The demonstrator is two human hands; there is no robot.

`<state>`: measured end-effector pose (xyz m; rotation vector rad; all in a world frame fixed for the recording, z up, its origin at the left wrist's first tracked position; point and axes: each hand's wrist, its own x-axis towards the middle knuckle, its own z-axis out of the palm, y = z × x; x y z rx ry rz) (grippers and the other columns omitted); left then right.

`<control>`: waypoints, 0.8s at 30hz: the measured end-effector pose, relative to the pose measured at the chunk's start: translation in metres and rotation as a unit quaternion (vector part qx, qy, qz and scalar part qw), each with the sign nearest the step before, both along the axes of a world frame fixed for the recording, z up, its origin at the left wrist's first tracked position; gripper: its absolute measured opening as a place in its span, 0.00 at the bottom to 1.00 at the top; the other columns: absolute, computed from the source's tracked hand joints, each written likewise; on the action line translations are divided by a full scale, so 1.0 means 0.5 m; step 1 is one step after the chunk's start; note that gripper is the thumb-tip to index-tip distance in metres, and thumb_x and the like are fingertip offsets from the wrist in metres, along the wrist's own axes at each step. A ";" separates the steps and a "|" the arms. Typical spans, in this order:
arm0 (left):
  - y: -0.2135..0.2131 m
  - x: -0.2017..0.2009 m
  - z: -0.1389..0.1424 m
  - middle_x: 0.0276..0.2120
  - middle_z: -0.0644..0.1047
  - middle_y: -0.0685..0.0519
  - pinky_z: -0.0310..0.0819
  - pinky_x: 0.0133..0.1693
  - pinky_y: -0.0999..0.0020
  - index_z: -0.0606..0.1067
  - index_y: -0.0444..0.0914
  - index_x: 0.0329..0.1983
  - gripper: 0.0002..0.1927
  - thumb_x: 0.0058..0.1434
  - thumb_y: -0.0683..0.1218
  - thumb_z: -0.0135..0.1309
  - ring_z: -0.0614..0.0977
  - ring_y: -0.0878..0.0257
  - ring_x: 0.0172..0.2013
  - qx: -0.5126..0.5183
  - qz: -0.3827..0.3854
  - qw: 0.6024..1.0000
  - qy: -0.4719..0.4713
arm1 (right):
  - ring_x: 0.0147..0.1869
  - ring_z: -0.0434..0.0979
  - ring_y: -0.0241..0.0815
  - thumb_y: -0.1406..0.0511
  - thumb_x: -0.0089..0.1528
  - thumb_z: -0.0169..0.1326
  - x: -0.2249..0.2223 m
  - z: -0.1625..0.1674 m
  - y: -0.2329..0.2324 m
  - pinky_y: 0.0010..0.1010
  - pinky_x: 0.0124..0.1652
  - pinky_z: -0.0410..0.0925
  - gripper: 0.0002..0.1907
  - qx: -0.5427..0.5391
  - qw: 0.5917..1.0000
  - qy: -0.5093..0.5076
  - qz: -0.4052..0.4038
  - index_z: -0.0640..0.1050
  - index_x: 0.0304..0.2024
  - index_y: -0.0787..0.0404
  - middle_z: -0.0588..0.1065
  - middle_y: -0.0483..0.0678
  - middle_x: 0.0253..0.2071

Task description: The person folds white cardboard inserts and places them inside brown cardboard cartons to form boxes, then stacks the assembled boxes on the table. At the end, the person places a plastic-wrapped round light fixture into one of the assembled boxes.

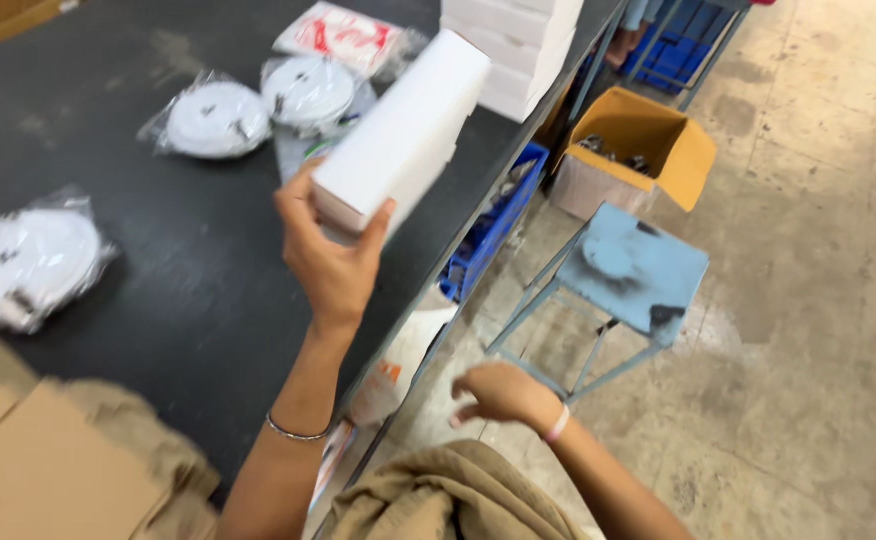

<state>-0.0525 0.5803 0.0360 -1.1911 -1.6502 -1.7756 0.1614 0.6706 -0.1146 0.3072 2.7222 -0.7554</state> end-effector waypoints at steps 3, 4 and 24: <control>0.123 -0.033 0.018 0.60 0.74 0.45 0.70 0.65 0.53 0.65 0.36 0.62 0.34 0.56 0.34 0.69 0.78 0.46 0.62 -0.002 -0.020 0.989 0.144 | 0.54 0.78 0.53 0.51 0.59 0.62 0.061 -0.072 0.082 0.42 0.51 0.69 0.22 -0.076 0.995 -0.012 -0.060 0.78 0.49 0.55 0.79 0.50 0.49; 0.173 -0.055 0.023 0.61 0.74 0.45 0.68 0.67 0.52 0.65 0.37 0.63 0.34 0.56 0.32 0.67 0.77 0.46 0.63 -0.001 -0.037 0.982 0.183 | 0.53 0.78 0.53 0.52 0.59 0.61 0.074 -0.093 0.110 0.42 0.51 0.69 0.20 -0.076 0.995 -0.009 -0.069 0.78 0.49 0.55 0.80 0.50 0.49; 1.222 -0.447 0.125 0.64 0.69 0.52 0.53 0.68 0.42 0.65 0.38 0.62 0.34 0.53 0.33 0.63 0.69 0.50 0.64 -0.070 -0.038 0.895 0.438 | 0.49 0.83 0.46 0.60 0.61 0.56 0.034 -0.130 0.591 0.33 0.49 0.74 0.18 -0.190 0.919 0.071 -0.339 0.79 0.53 0.56 0.83 0.49 0.45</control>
